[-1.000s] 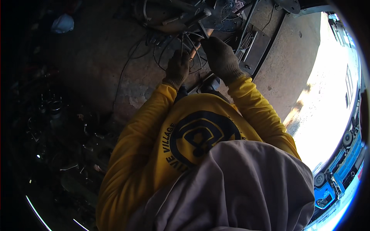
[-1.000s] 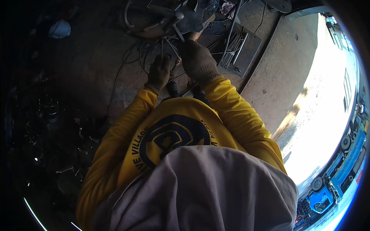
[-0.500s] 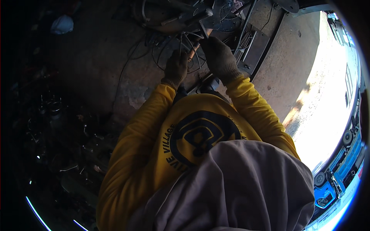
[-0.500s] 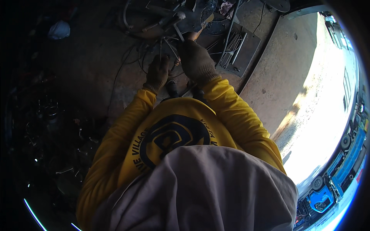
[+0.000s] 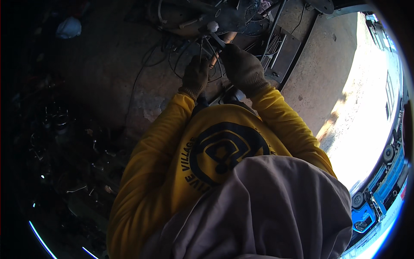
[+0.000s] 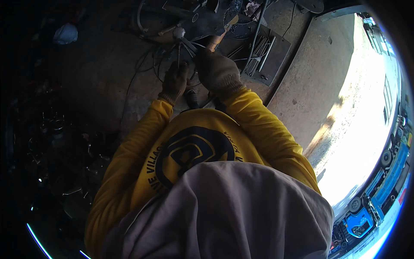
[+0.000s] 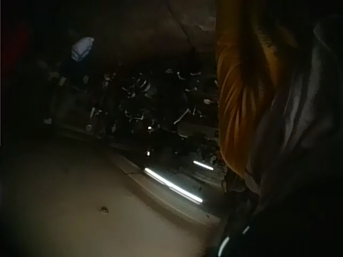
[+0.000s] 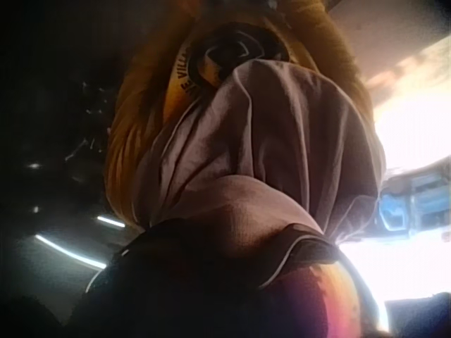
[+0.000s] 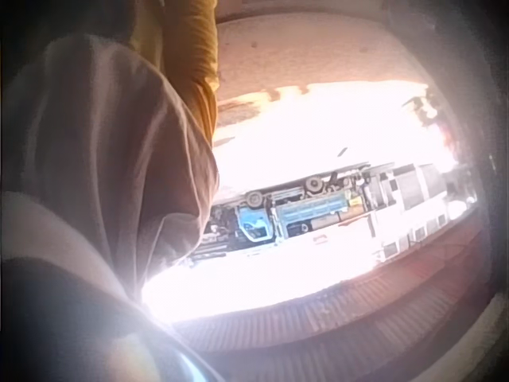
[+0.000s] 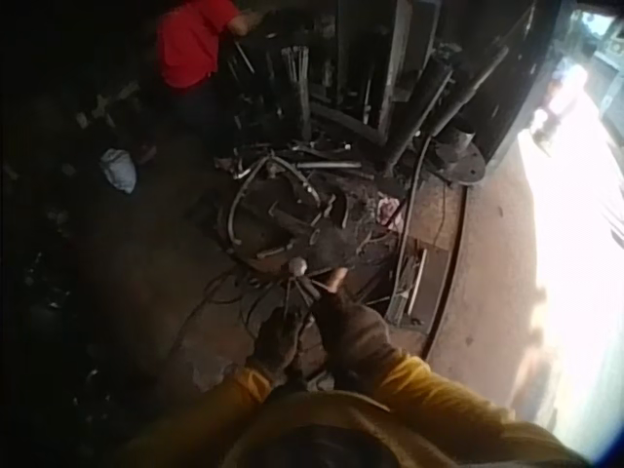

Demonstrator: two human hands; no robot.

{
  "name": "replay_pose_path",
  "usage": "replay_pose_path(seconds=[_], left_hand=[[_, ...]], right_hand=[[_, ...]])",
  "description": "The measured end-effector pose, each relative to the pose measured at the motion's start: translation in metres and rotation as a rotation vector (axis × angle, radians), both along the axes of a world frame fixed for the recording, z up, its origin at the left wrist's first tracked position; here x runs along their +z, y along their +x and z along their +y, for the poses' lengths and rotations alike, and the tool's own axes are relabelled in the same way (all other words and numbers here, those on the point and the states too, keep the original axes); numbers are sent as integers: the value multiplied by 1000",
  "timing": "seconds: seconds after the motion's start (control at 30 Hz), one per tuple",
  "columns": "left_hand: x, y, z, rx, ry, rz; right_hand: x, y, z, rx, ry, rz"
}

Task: The person uses a welding tool to join pieces of a metal wire frame together. They hold the tool in one hand while using the other gloved hand to position the metal wires, creating sparks during the welding process.

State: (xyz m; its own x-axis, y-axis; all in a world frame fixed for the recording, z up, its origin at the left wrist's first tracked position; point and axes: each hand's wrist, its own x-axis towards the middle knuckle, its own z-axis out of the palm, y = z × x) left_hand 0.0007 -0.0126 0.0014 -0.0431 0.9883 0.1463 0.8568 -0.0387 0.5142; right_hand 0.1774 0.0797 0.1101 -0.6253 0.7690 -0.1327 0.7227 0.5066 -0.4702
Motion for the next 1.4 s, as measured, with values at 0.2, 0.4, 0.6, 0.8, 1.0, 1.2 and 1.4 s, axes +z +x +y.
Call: replay_pose_path(seconds=[0.2,0.4,0.6,0.8,1.0,1.2,1.4], left_hand=[[-1,-1,0,27,-24,-166],[0,-2,2,142,-164,-361],[-6,-3,0,-21,6,63],[-2,0,0,136,-133,-401],[43,-1,-2,-73,94,10],[62,-6,-34,-23,7,-210],[128,5,-26,-178,307,123]], right_hand=[[-4,-1,-2,108,102,80],[6,-3,1,-48,-42,24],[-9,2,-2,-24,-29,46],[4,0,-4,-80,-100,79],[-31,28,10,-6,401,359],[-30,44,-7,-641,-699,775],[-22,46,-46,-518,-475,911]])
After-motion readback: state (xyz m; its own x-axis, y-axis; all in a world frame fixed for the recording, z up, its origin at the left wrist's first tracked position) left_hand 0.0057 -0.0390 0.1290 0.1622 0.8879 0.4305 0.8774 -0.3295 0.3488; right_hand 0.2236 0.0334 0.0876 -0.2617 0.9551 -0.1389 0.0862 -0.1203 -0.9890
